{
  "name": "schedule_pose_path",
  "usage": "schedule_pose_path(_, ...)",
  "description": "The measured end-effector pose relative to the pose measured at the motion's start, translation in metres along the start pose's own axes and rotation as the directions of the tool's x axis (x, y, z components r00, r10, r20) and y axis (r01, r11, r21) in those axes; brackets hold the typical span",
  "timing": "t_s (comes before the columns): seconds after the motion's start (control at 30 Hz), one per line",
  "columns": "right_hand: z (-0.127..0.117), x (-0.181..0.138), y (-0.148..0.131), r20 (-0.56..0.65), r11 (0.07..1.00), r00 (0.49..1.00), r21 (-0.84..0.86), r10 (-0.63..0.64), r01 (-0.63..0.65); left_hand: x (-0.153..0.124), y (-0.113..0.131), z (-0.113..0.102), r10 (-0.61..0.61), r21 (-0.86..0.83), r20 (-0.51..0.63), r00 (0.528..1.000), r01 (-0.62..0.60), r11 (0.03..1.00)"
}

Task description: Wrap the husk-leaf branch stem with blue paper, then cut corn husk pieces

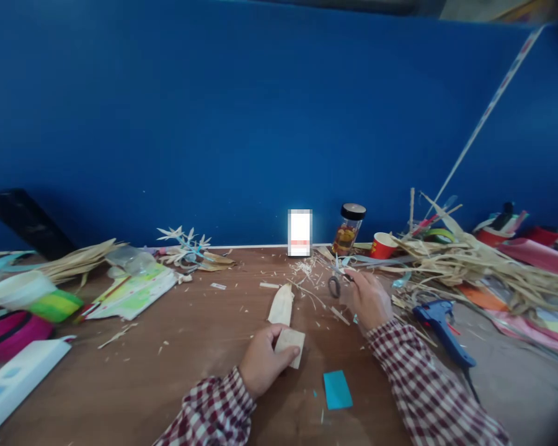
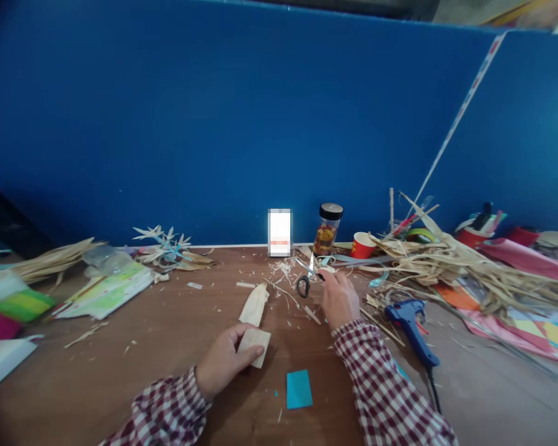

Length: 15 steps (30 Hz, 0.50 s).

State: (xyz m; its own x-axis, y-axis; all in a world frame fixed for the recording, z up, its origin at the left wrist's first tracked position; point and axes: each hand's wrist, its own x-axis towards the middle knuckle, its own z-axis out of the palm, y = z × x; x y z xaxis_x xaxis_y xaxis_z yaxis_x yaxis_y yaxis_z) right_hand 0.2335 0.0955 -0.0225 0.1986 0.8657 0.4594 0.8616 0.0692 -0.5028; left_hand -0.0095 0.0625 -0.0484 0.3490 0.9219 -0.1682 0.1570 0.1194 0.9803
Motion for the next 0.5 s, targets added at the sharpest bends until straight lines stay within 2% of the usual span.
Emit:
schedule_pose_path(0.07,0.006,-0.001,0.003,0.01,0.948,0.997,0.31,0.076,-0.075,0.0,0.0,0.0,-0.014,-0.021,0.002,1.0,0.014,1.0)
schedule_pose_path(0.13,0.012,-0.002,0.004,0.078,0.86,0.989,0.488,0.126,-0.149,0.0,-0.001,0.001,-0.025,-0.03,0.007,1.0,0.025,0.999)
schedule_pose_path(0.3,0.017,-0.005,-0.008,0.186,0.706,0.969,0.664,0.163,-0.246,0.0,-0.002,0.002,-0.023,-0.043,0.004,1.0,0.023,0.999)
schedule_pose_path(0.37,0.015,-0.007,-0.015,0.235,0.604,0.958,0.744,0.163,-0.285,0.0,-0.003,0.002,-0.022,-0.059,0.005,1.0,0.023,0.998)
schedule_pose_path(0.43,0.013,-0.009,-0.022,0.319,0.497,0.938,0.797,0.137,-0.343,0.0,-0.004,0.002,-0.02,-0.073,0.002,1.0,0.02,0.997)
schedule_pose_path(0.5,0.013,-0.012,-0.025,0.394,0.43,0.915,0.813,0.091,-0.393,0.001,-0.004,0.002,-0.018,-0.083,-0.001,1.0,0.018,0.996)
